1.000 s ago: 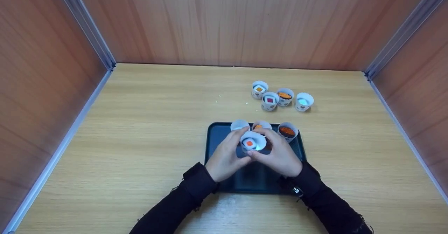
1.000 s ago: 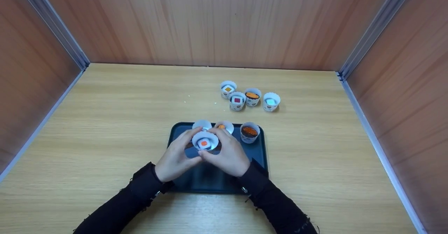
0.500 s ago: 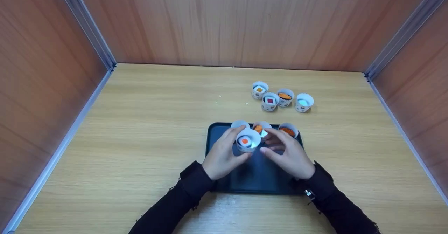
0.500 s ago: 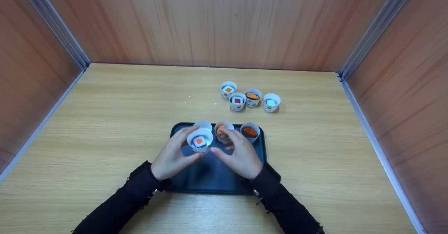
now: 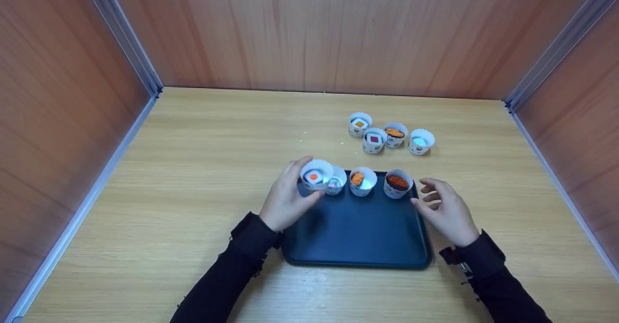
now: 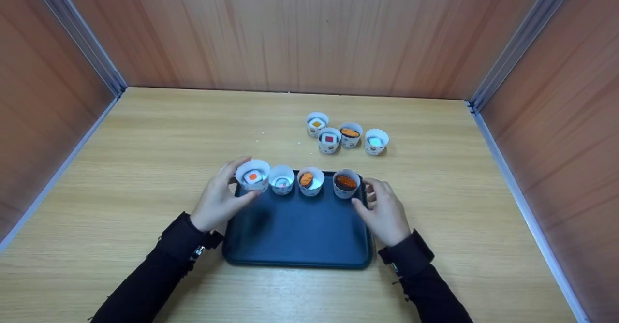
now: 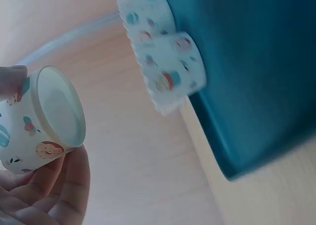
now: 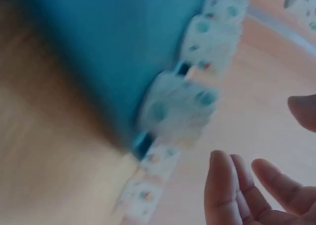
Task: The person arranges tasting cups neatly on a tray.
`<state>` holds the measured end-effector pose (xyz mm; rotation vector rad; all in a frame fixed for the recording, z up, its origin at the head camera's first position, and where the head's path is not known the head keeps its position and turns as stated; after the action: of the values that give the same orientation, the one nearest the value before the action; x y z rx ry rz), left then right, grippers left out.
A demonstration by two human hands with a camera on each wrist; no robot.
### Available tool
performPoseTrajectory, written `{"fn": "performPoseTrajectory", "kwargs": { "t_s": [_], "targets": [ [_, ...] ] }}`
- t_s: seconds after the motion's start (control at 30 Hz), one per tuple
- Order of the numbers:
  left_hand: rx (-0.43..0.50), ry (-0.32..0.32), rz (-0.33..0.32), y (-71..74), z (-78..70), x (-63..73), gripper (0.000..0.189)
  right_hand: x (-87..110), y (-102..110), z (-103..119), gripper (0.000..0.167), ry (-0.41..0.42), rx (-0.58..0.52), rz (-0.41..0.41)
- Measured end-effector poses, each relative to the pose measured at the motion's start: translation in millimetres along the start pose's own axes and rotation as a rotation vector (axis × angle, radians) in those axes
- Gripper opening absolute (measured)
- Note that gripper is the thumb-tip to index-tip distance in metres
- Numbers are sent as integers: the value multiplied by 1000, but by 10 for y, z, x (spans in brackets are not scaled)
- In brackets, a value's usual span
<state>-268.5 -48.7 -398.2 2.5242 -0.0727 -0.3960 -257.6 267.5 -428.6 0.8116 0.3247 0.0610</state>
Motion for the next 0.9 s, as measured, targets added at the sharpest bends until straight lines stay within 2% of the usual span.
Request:
{"fn": "performPoseTrajectory", "kwargs": {
  "t_s": [0.13,0.27,0.47,0.63,0.9],
  "targets": [
    [-5,27,-21,41,138,-67,71,33,-1,-174,53,-51,36,46],
    [-24,57,-14,31,250,-115,72,61,-54,-275,55,-80,73,100],
    [-90,75,28,-37,353,-163,73,67,-175,-333,60,-90,127,207],
    [-133,111,77,-108,456,-212,73,52,-264,-331,61,-97,126,293],
    [-165,182,135,-192,585,-315,66,7,-329,-329,60,-86,148,354]
  ]
}}
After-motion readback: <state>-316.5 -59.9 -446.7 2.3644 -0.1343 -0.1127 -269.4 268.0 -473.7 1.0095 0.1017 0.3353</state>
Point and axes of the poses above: each hand's wrist, its own x-axis away from the middle knuckle, its own y-axis out of the back of the hand, z = x × y, the point moved 9 cm from there along -x, towards the middle knuckle, and after that the axes turned 8 degrees about y, right-handed, at the moved point
